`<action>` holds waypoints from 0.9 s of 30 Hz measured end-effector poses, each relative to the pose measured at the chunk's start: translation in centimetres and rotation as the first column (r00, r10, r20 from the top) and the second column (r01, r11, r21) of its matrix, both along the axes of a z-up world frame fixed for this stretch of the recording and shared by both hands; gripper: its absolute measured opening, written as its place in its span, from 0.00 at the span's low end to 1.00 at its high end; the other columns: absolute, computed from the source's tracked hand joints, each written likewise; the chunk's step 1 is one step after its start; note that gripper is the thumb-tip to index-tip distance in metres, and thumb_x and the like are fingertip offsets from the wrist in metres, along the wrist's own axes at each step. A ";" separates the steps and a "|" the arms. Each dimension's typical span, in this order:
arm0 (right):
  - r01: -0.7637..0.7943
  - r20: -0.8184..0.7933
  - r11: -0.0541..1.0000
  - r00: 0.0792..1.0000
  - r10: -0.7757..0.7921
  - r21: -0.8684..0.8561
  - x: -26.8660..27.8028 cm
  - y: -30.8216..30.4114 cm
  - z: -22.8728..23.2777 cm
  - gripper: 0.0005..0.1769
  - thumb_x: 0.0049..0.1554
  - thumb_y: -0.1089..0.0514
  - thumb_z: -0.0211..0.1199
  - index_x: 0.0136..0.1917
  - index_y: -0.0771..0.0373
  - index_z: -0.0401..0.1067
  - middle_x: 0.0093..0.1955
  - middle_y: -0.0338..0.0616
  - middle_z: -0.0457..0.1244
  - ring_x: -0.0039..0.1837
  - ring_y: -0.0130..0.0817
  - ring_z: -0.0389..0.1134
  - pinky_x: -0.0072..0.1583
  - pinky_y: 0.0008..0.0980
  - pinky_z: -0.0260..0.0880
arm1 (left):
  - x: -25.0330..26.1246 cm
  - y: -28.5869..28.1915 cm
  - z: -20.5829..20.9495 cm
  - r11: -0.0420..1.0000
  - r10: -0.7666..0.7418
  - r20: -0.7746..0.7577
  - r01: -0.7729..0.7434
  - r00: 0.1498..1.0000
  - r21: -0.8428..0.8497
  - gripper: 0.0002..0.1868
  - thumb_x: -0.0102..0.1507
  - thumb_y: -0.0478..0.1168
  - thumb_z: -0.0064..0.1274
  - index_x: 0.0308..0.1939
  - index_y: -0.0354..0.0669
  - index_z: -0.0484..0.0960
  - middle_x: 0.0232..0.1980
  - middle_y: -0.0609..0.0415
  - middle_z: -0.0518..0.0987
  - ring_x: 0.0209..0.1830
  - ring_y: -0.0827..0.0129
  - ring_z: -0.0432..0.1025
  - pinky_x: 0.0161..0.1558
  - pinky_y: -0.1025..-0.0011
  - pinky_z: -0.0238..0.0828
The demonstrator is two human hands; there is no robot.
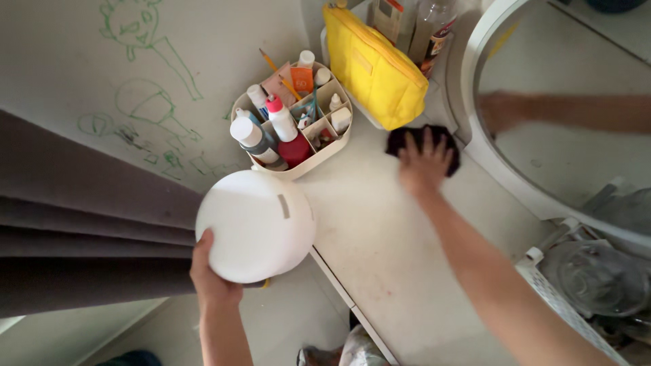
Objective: The person organizes items on a cluttered vanity, placing bottles and tubes into a rotating organizer. They then use a black cloth to wipe the white countertop and a round white device, moving items aside to reach different areas.
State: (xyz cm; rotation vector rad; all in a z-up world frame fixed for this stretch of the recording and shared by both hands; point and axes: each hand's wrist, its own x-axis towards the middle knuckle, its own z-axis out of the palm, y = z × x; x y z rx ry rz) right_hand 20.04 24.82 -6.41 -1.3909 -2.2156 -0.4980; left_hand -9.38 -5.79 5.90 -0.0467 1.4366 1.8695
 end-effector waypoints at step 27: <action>-0.624 -0.249 0.735 0.781 0.573 -0.265 -0.2 -18.8 2.8 0.19 0.50 0.50 0.60 0.54 0.53 0.79 0.66 0.53 0.65 0.71 0.59 0.58 0.70 0.62 0.52 | 7.3 11.6 -1.7 0.922 -0.282 0.014 0.275 0.959 -0.273 0.36 0.53 0.59 0.59 0.59 0.43 0.82 0.48 0.53 0.84 0.44 0.63 0.79 0.37 0.62 0.71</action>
